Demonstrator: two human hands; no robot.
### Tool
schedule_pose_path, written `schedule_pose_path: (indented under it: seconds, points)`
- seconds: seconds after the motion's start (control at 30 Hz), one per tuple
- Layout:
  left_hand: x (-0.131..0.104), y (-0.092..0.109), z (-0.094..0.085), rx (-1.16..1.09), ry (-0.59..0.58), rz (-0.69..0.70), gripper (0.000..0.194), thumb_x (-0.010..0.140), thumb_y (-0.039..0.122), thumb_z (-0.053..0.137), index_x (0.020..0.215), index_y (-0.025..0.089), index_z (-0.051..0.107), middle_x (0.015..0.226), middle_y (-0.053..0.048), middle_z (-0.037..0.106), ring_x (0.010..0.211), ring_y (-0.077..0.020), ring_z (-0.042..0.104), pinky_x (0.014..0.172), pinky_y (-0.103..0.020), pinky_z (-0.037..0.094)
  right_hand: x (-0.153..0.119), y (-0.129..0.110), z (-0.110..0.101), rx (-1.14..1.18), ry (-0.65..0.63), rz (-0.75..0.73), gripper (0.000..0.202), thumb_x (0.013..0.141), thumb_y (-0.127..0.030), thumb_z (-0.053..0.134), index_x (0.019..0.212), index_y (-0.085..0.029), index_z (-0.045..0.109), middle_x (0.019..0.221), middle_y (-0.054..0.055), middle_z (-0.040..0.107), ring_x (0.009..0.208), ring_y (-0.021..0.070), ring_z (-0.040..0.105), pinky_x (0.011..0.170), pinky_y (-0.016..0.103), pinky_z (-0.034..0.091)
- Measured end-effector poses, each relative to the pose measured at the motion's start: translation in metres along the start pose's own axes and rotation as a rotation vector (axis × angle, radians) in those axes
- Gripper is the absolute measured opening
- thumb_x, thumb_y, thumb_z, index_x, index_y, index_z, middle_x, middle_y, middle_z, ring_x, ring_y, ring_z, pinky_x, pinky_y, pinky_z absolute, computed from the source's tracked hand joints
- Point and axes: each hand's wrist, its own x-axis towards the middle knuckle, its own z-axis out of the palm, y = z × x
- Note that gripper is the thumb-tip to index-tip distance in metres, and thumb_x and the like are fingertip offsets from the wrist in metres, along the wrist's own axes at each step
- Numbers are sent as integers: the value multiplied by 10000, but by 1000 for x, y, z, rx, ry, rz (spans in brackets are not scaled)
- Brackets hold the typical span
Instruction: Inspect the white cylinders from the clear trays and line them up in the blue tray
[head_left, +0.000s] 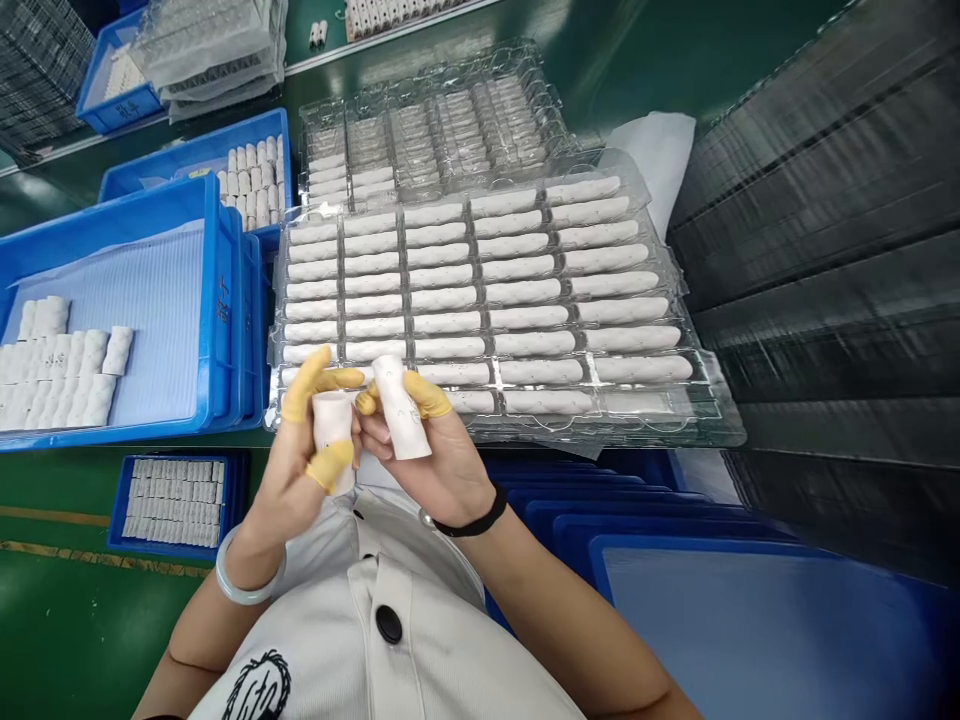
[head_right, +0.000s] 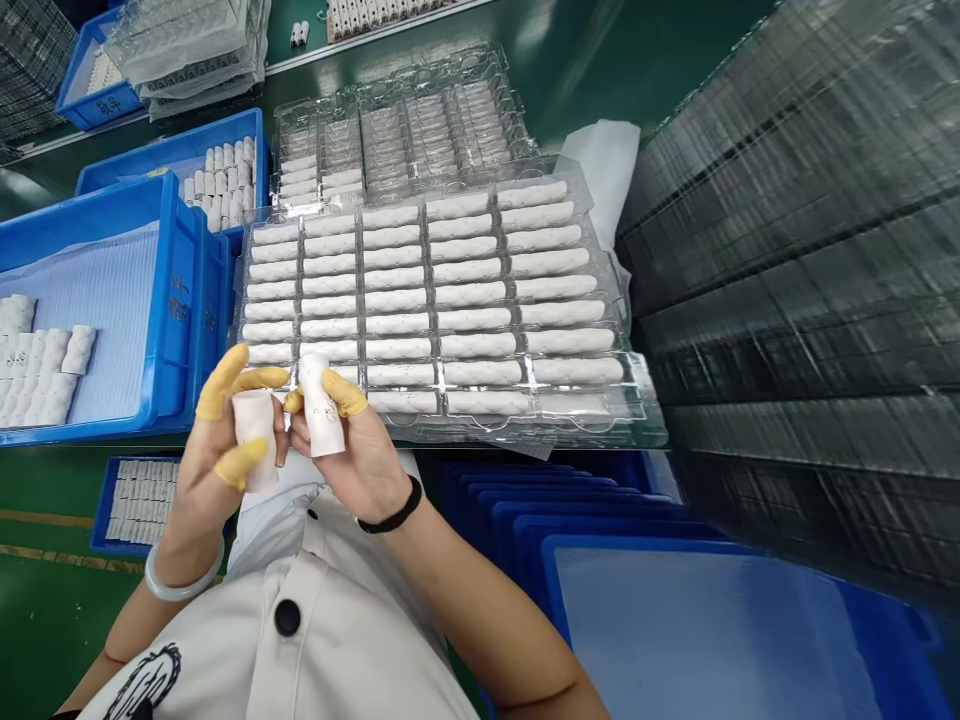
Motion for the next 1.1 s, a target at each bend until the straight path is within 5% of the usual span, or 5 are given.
schedule_pose_path:
  seconds: [0.13,0.23,0.47,0.63,1.1]
  points:
    - [13,4,0,-510,226,-502,522,910,177,528,1427,188,457,958,-66,676,631,-106,587,628,-245,530,-1,-1,-2,-28,5,-18,299,696,-412,811,773,-134,732,655,7,661,493,64,448,465,195,368]
    - [25,6,-1,-714,312,-646,452,884,81,504,1332,136,539,915,-71,680,704,-125,640,695,-242,555,-1,4,-5,-73,39,-46,302,746,-417,792,841,-133,748,702,20,678,547,77,491,510,202,419]
    - [40,6,3,-956,468,-814,366,932,46,358,1225,38,579,925,-125,680,776,-148,706,767,-248,597,2,5,-10,-4,108,28,225,809,-341,774,901,-137,757,912,31,743,770,106,639,635,203,544]
    - [43,5,7,-981,592,-899,362,1000,122,333,1281,10,531,1049,-180,706,921,-201,738,847,-278,601,6,1,-7,121,245,91,273,994,-217,524,844,-132,736,868,14,757,740,94,692,624,201,589]
    - [45,10,8,-1101,603,-912,470,1049,209,298,1460,-7,373,1177,-206,708,986,-196,746,829,-228,615,4,-2,-5,219,200,128,260,1020,-186,441,953,-141,688,877,24,752,740,100,712,667,198,633]
